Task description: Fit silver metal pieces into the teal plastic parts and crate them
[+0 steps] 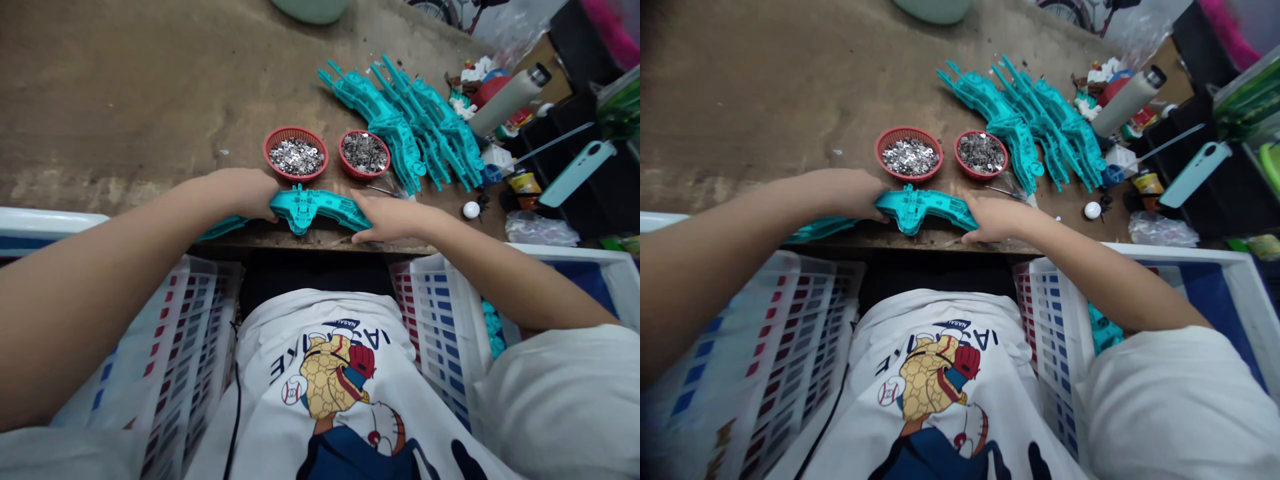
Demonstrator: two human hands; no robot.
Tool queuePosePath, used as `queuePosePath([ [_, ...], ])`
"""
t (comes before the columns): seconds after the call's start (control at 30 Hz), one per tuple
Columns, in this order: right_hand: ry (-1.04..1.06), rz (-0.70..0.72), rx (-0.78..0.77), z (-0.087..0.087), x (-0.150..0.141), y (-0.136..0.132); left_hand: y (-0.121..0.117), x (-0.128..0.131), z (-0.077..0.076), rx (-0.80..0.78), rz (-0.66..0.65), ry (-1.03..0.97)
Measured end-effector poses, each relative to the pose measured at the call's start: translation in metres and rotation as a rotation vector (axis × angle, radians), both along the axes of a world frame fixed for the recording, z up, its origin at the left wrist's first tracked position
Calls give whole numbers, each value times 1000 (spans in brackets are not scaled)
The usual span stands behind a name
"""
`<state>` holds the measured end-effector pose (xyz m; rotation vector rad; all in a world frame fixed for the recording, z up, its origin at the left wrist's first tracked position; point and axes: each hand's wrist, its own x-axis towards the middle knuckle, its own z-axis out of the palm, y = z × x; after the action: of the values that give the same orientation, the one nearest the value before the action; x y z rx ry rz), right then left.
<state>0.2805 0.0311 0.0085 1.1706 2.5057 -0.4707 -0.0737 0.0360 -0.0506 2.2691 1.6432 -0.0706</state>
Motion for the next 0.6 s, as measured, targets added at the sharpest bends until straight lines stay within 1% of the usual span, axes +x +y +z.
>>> queuePosePath([
  [0.03, -10, -8, 3, -4, -2, -6, -4, 2, 10, -56, -20, 85],
  [0.07, -6, -13, 13, -7, -4, -12, -9, 5, 21, -80, -49, 124],
  [0.1, 3, -17, 27, -11, -7, -16, -13, 11, 31, -61, -86, 102],
  [0.13, 12, -21, 46, -14, -9, -20, -18, 19, 39, -4, -127, 29],
  [0.17, 13, -23, 66, -17, -11, -24, -22, 29, 44, 62, -166, -50],
  [0.2, 7, -25, 86, -19, -12, -27, -26, 39, 46, 116, -196, -105],
  [0.23, 0, -27, 110, -20, -13, -28, -30, 51, 45, 145, -219, -125],
  [0.3, 2, -14, 126, -18, -12, -27, -35, 72, 36, 154, -236, -101],
  [0.37, 30, 4, 74, -10, -7, -17, -38, 86, 25, 144, -219, -73],
  [0.43, 14, -35, 43, 0, 1, 2, -37, 91, 16, 152, -193, -76],
  [0.5, -106, -142, 118, 5, 9, 24, -34, 90, 13, 153, -173, -83],
  [0.53, -188, -199, 172, 5, 13, 34, -32, 88, 13, 143, -166, -81],
  [0.6, -302, -239, 220, -4, 19, 49, -30, 85, 14, 125, -151, -72],
])
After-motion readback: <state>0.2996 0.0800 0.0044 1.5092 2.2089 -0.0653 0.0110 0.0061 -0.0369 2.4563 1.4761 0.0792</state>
